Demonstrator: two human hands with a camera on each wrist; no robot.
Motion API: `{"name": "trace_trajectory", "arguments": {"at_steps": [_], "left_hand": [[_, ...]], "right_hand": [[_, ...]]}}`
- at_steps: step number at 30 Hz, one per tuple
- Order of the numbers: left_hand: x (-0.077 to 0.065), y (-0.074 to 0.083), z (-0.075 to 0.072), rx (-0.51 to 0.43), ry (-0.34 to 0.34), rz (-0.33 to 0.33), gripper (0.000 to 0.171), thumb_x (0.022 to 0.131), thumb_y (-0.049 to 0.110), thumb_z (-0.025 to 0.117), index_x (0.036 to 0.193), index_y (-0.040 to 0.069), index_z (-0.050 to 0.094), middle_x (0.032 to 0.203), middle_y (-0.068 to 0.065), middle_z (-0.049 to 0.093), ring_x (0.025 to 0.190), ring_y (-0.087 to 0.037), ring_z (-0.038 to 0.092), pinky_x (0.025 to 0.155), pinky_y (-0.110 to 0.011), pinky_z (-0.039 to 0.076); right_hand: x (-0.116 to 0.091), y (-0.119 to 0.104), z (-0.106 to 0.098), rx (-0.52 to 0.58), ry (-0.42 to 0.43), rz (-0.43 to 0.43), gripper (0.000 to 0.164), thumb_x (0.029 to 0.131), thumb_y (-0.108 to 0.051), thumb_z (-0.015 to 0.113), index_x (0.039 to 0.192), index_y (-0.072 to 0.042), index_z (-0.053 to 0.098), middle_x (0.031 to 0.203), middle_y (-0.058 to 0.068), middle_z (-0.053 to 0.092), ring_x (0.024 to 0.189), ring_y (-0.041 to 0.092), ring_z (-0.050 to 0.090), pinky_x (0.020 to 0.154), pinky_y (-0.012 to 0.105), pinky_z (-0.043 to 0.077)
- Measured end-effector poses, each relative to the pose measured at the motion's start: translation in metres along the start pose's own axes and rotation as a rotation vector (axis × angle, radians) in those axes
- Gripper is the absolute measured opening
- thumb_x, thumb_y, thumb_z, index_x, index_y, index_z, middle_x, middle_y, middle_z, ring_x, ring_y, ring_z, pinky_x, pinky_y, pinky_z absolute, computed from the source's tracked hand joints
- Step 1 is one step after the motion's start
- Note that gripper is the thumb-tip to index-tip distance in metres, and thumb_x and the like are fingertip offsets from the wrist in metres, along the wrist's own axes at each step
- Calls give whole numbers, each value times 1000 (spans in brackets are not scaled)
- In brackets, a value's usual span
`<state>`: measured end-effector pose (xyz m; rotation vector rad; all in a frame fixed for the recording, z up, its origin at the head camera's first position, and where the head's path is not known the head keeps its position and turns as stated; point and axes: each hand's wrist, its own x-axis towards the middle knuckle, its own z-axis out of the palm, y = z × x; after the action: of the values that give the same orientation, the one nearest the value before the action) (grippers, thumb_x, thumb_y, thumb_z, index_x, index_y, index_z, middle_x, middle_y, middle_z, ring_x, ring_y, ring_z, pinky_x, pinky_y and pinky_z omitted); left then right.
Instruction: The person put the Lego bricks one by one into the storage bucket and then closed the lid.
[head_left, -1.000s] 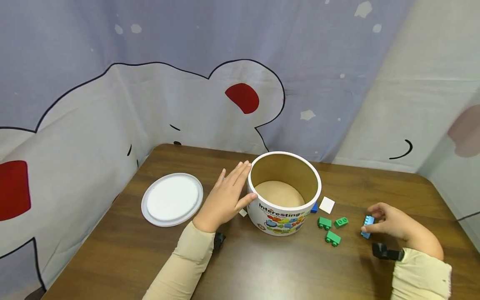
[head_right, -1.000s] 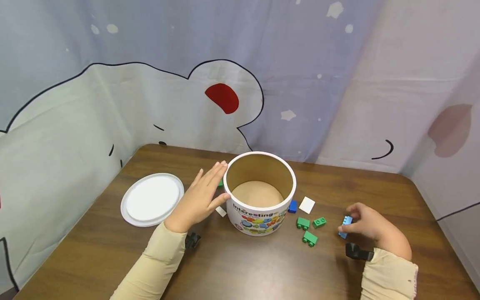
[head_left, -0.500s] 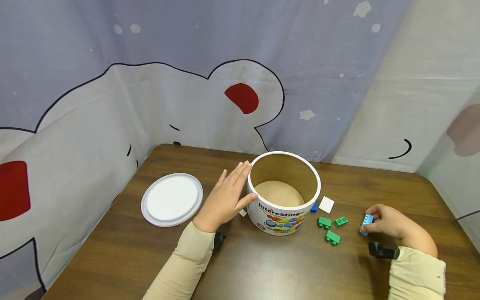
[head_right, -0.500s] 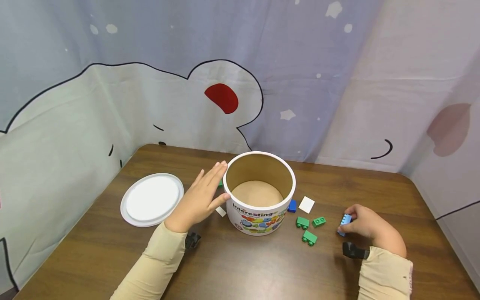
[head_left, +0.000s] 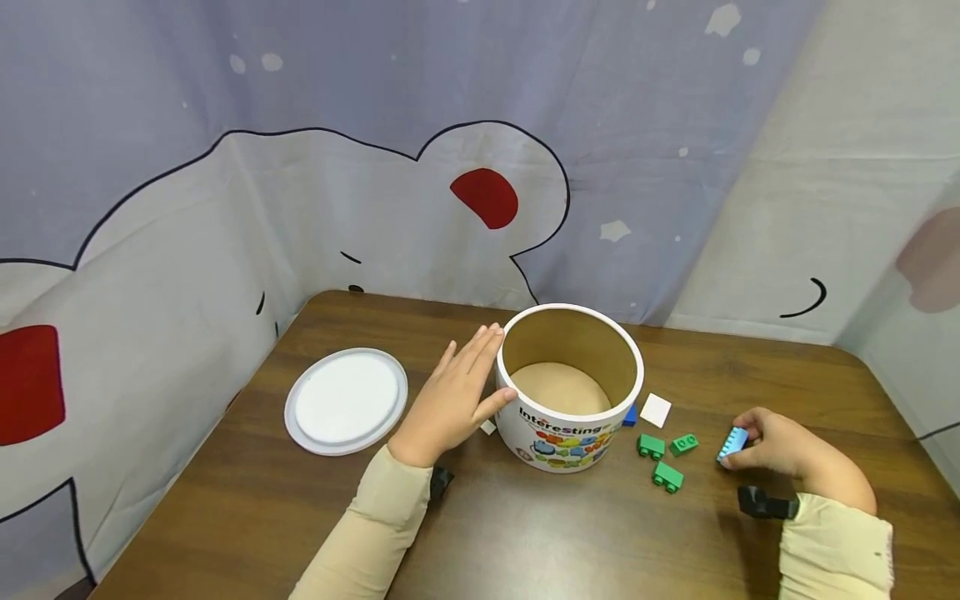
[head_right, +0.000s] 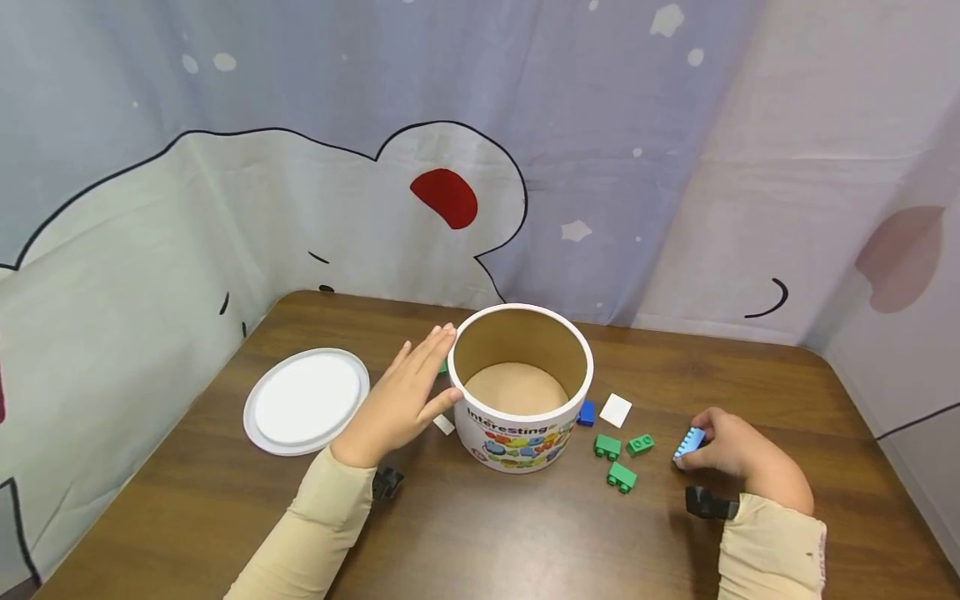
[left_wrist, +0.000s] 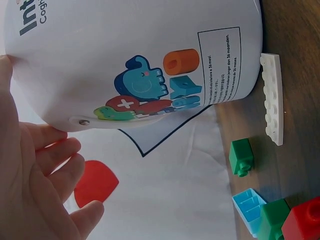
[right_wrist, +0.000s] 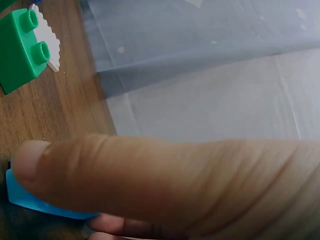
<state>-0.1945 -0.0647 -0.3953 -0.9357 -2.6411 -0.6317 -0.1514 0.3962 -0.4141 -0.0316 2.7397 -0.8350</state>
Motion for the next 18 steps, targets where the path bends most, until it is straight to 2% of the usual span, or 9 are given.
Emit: {"name": "trace_trajectory", "arguments": {"at_steps": [5, 11, 16, 18], "left_hand": [[0, 1, -1, 2, -3, -3, 93, 97, 73, 17, 161, 6, 26, 166, -8, 26, 154, -21, 19, 124, -54, 17], [0, 2, -1, 2, -4, -4, 94, 96, 74, 17, 161, 6, 27, 166, -8, 26, 154, -20, 18, 124, -53, 17], [0, 2, -1, 5, -1, -4, 94, 96, 74, 17, 161, 6, 27, 166, -8, 26, 154, -20, 19, 124, -53, 18], [0, 2, -2, 8, -2, -4, 94, 96, 74, 17, 161, 6, 27, 166, -8, 26, 154, -20, 19, 124, -53, 17]], "right_hand": [[0, 0, -1, -19, 16, -18, 60, 77, -13, 87, 111, 20, 51, 90, 14, 60, 80, 19, 56, 67, 30, 48], [0, -3, -2, -43, 54, -39, 59, 80, -15, 85, 113, 21, 52, 91, 15, 63, 82, 20, 58, 66, 29, 50], [0, -12, -5, -125, 129, -57, 63, 82, -26, 84, 116, 20, 56, 94, 17, 65, 85, 25, 60, 70, 35, 51], [-1, -16, -6, -142, 164, -64, 67, 83, -30, 83, 118, 20, 56, 97, 22, 66, 89, 32, 62, 73, 42, 54]]}}
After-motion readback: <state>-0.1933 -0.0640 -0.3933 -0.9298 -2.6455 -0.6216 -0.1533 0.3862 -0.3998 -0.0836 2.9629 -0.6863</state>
